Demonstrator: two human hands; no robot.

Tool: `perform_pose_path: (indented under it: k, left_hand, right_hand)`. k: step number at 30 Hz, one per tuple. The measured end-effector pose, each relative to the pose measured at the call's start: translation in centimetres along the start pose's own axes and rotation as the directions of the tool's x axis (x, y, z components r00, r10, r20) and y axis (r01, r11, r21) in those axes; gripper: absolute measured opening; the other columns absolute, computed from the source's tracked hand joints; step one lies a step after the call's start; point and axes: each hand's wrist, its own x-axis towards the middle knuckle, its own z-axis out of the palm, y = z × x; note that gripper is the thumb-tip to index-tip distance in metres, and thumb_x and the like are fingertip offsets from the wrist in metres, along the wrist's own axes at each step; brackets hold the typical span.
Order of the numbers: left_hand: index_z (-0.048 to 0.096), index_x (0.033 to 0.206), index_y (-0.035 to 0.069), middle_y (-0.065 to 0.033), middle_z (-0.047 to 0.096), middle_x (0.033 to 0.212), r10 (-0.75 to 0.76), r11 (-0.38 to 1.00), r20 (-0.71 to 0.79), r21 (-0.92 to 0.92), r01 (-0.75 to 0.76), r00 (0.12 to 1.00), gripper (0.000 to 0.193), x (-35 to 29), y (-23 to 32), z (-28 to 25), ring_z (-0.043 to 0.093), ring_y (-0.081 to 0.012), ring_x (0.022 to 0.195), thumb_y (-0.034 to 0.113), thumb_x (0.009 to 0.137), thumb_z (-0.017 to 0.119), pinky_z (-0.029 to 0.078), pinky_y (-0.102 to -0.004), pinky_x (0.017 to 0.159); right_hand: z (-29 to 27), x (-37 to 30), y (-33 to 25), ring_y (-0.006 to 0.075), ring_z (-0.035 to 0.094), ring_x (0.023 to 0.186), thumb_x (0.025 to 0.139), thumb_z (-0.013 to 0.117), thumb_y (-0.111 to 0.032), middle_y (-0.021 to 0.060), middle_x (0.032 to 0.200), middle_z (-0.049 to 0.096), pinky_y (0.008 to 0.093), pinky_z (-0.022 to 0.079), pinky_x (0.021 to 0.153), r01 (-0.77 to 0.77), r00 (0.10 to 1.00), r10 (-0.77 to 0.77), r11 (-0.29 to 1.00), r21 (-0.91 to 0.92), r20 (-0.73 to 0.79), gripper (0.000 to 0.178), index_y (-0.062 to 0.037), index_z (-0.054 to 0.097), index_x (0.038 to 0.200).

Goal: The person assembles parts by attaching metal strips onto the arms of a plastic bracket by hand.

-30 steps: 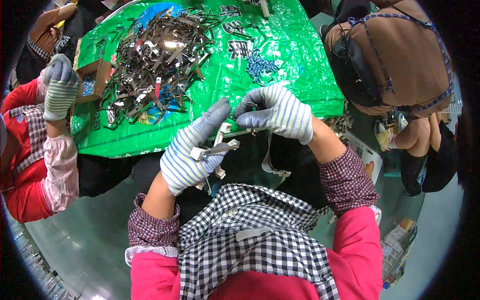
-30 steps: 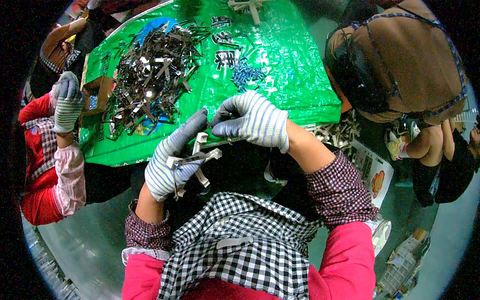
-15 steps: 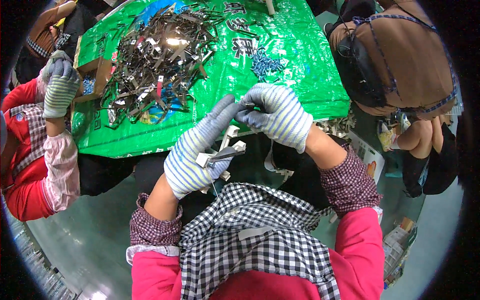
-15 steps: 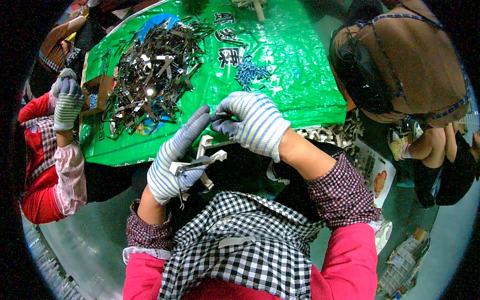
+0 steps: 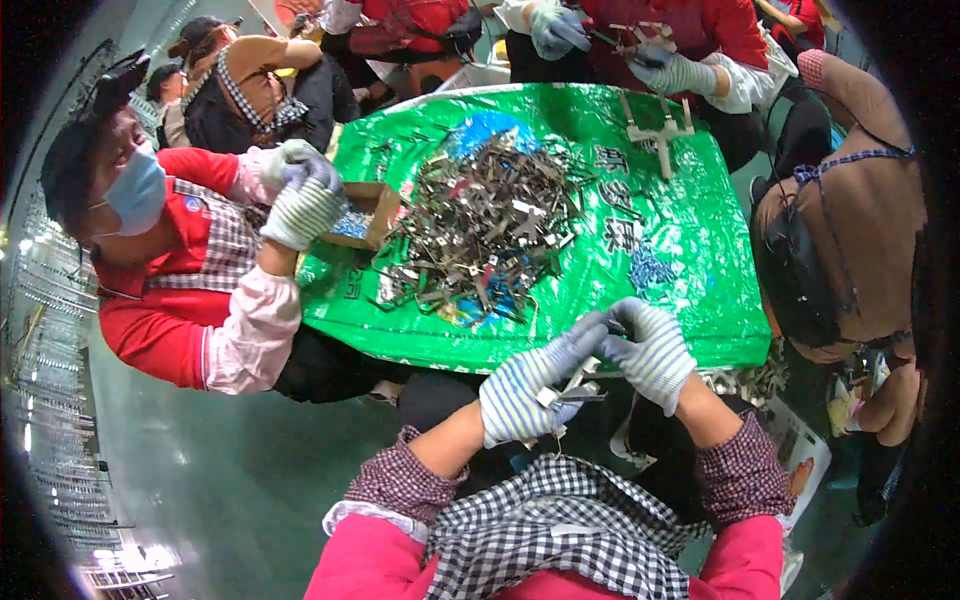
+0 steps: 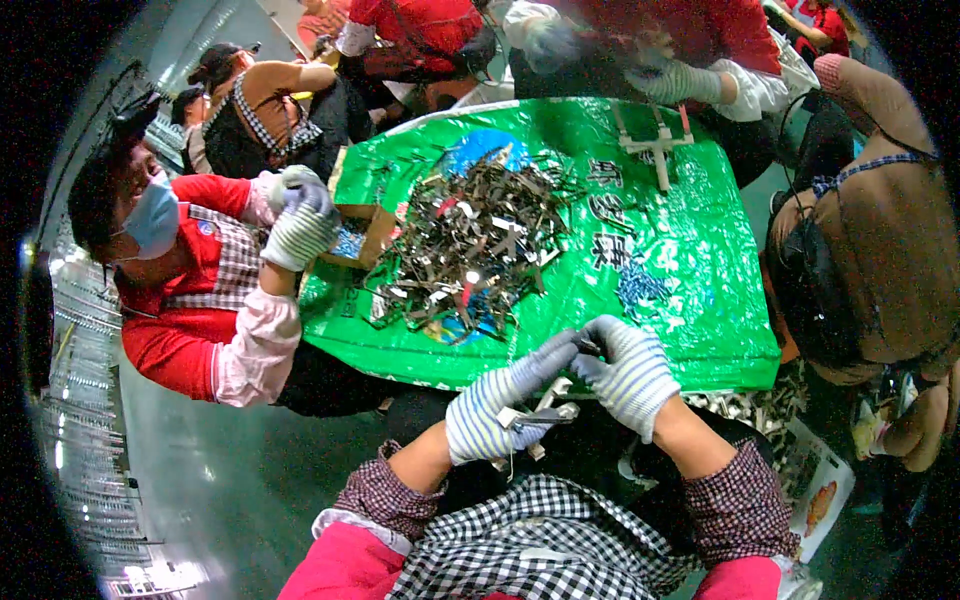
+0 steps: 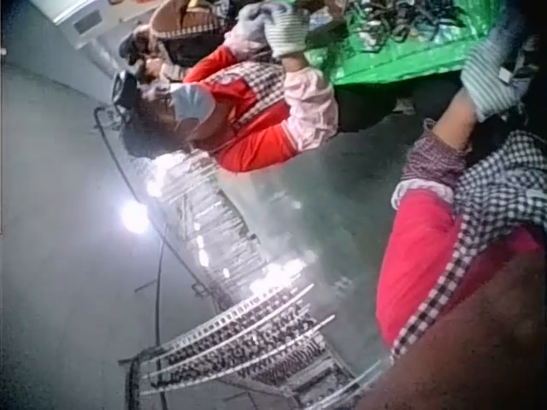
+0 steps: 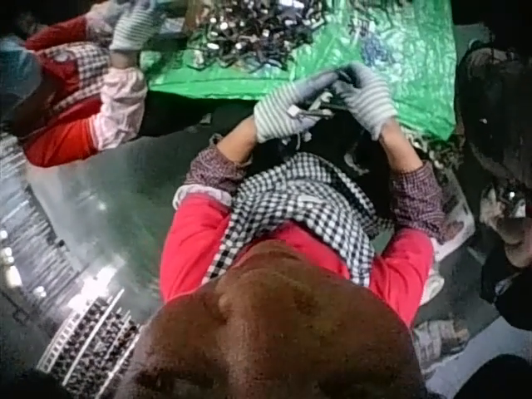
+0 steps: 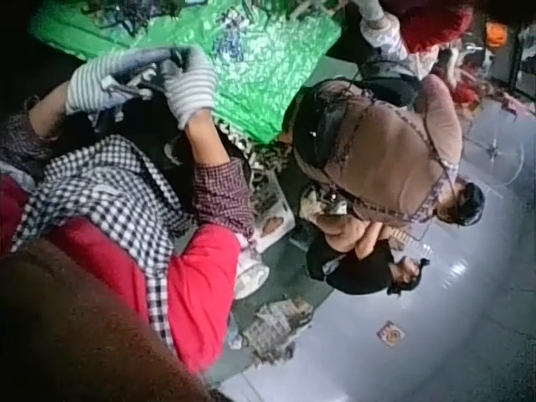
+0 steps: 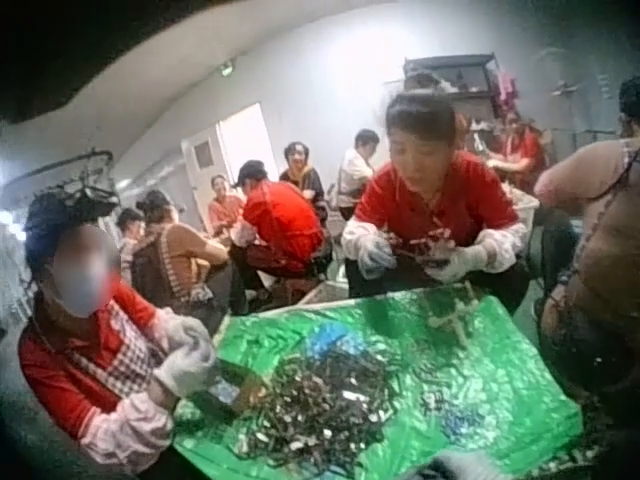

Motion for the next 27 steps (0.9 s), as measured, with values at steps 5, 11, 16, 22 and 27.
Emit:
perform_pose_path:
  k: [5, 11, 16, 22, 27]
  left_hand:
    - [0.026, 0.137, 0.011, -0.0154, 0.027, 0.14, 0.01, 0.993, 0.035, 0.117, -0.014, 0.999, 0.07, 0.0, 0.1, -0.3, 0.038, -0.03, 0.123, 0.01, 0.075, 0.059, 0.036, -0.034, 0.098]
    - [0.026, 0.137, 0.011, -0.0162, 0.028, 0.139, 0.005, 0.988, 0.029, 0.157, -0.01, 1.0, 0.069, -0.4, 0.1, 0.0, 0.038, -0.0316, 0.122, 0.01, 0.076, 0.058, 0.037, -0.034, 0.097]
    - [0.028, 0.136, 0.007, -0.0178, 0.027, 0.14, -0.085, 0.995, 0.108, 0.068, 0.078, 0.991, 0.073, 0.0, 0.5, 0.1, 0.031, -0.0288, 0.128, 0.033, 0.077, 0.061, 0.027, -0.0353, 0.103]
    - [0.047, 0.123, 0.005, -0.0116, 0.055, 0.116, -0.205, 0.978, -0.25, -0.097, 0.186, 0.946, 0.048, 0.0, 1.2, 0.1, 0.053, -0.0147, 0.101, 0.009, 0.078, 0.064, 0.043, -0.0305, 0.088]
    - [0.032, 0.133, 0.004, -0.0127, 0.058, 0.108, -0.385, 0.698, -0.057, -0.671, 0.25, 0.921, 0.066, 0.0, -0.3, -0.6, 0.055, -0.0162, 0.098, 0.004, 0.075, 0.063, 0.044, -0.0274, 0.086]
  right_hand:
    - [-0.1, 0.3, -0.6, 0.0135, 0.054, 0.075, 0.068, 0.067, 0.001, 0.0079, 0.084, 0.06, 0.0287, 0.046, 0.065, -0.061, 0.995, 0.086, 0.93, 0.364, -0.054, 0.03, -0.0002, 0.057, 0.096]
    - [-0.5, -0.4, -0.6, 0.01, 0.052, 0.066, 0.075, 0.061, -0.003, 0.0064, 0.075, 0.062, 0.0265, 0.045, 0.063, -0.055, 0.998, 0.04, 0.912, 0.406, 0.044, 0.015, 0.0032, 0.059, 0.089]
    - [-0.3, -0.7, 0.8, 0.0114, 0.053, 0.063, 0.071, 0.063, -0.003, 0.0082, 0.072, 0.062, 0.028, 0.046, 0.06, -0.023, 0.999, 0.016, 0.976, 0.219, 0.033, 0.014, 0.0016, 0.061, 0.084]
    - [-4.2, 1.1, -0.6, 0.0123, 0.059, 0.069, 0.077, 0.064, -0.009, 0.0075, 0.076, 0.065, 0.0266, 0.048, 0.068, 0.008, 0.978, 0.047, 0.964, 0.266, -0.201, 0.012, 0.0001, 0.064, 0.085]
    - [-4.3, 0.3, -2.1, 0.0117, 0.057, 0.077, 0.079, 0.062, -0.009, 0.0051, 0.082, 0.062, 0.0253, 0.045, 0.074, 0.005, 1.0, -0.008, 0.896, 0.443, 0.004, 0.013, -0.0002, 0.063, 0.089]
